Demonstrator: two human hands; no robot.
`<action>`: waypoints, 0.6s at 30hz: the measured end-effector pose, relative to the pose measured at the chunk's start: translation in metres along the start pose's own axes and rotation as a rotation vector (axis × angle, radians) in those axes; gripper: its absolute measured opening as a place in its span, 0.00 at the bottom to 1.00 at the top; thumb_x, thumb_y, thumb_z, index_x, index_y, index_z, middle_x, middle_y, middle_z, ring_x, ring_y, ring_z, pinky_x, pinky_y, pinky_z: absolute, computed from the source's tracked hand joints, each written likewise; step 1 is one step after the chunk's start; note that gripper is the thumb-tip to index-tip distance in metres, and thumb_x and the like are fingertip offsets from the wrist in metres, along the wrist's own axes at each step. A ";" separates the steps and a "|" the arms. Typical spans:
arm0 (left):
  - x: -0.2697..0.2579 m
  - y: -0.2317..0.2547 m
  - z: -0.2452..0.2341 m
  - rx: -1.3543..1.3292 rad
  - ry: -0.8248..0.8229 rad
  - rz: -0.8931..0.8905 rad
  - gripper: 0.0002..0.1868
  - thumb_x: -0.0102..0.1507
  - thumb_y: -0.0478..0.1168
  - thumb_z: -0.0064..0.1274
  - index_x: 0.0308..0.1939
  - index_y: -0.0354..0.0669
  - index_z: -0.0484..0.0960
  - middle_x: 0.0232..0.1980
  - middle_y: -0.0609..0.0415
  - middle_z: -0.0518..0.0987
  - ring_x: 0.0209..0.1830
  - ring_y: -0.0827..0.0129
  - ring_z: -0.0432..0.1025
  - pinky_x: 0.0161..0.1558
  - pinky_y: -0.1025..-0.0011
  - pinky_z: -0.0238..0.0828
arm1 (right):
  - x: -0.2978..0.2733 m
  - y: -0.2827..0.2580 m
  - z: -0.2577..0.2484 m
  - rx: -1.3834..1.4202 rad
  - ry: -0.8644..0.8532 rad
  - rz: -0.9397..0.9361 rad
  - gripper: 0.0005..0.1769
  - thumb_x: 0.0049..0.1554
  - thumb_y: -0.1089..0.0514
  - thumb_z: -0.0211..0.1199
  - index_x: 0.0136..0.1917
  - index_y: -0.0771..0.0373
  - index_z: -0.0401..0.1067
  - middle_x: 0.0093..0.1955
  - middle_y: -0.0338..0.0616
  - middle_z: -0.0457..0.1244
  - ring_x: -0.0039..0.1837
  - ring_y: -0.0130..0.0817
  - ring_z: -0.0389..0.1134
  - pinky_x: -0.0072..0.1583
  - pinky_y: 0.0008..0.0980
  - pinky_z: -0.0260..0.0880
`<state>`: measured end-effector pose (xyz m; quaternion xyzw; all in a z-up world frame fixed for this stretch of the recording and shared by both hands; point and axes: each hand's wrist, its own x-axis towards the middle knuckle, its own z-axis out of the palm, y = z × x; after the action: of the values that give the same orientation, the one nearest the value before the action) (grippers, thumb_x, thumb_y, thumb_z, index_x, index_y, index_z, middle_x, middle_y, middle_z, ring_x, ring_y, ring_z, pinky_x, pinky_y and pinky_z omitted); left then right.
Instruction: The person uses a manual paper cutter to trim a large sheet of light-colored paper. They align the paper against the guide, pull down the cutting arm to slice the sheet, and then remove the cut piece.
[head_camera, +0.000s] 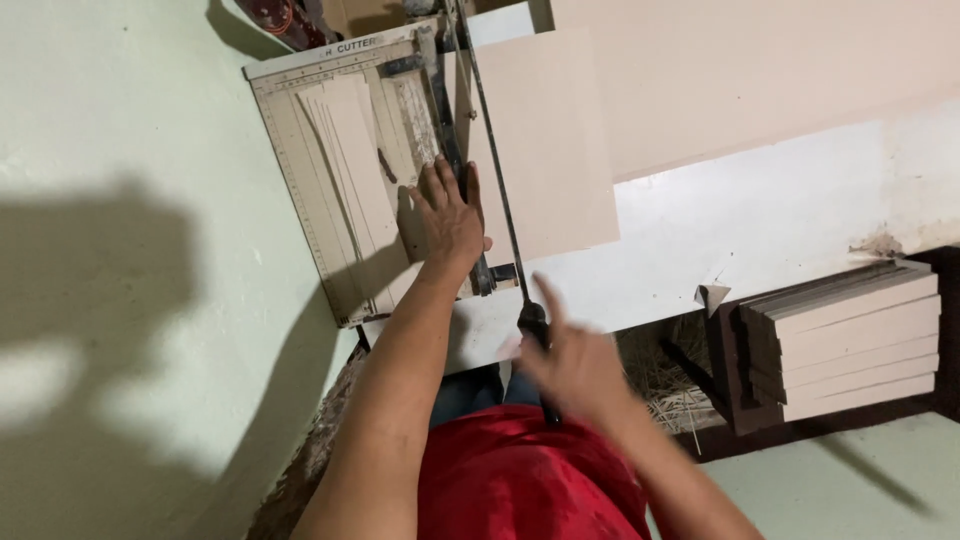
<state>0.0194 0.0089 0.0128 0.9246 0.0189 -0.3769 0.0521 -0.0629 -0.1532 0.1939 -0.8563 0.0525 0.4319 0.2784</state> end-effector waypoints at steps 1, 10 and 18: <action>0.005 -0.002 0.008 0.013 -0.001 -0.004 0.65 0.55 0.57 0.66 0.82 0.48 0.34 0.82 0.29 0.30 0.82 0.35 0.26 0.72 0.27 0.23 | -0.012 -0.008 0.007 -0.115 -0.070 -0.003 0.46 0.59 0.26 0.47 0.81 0.48 0.44 0.38 0.60 0.71 0.43 0.59 0.76 0.48 0.49 0.76; 0.008 -0.002 0.011 -0.055 -0.006 0.018 0.66 0.55 0.54 0.67 0.82 0.46 0.33 0.81 0.28 0.29 0.81 0.34 0.24 0.70 0.25 0.20 | 0.084 0.142 0.165 -0.250 0.180 -0.136 0.50 0.57 0.59 0.49 0.86 0.56 0.29 0.49 0.66 0.67 0.46 0.69 0.72 0.47 0.64 0.72; -0.007 -0.006 0.009 0.280 0.068 0.163 0.57 0.59 0.66 0.51 0.80 0.64 0.30 0.81 0.48 0.17 0.80 0.46 0.15 0.74 0.39 0.12 | -0.018 0.015 0.003 0.201 -0.133 0.017 0.62 0.54 0.29 0.58 0.85 0.49 0.25 0.19 0.31 0.50 0.22 0.28 0.49 0.27 0.30 0.50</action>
<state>0.0079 0.0136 0.0113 0.9336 -0.1071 -0.3386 -0.0476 -0.0813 -0.1672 0.2000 -0.7929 0.0842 0.4829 0.3620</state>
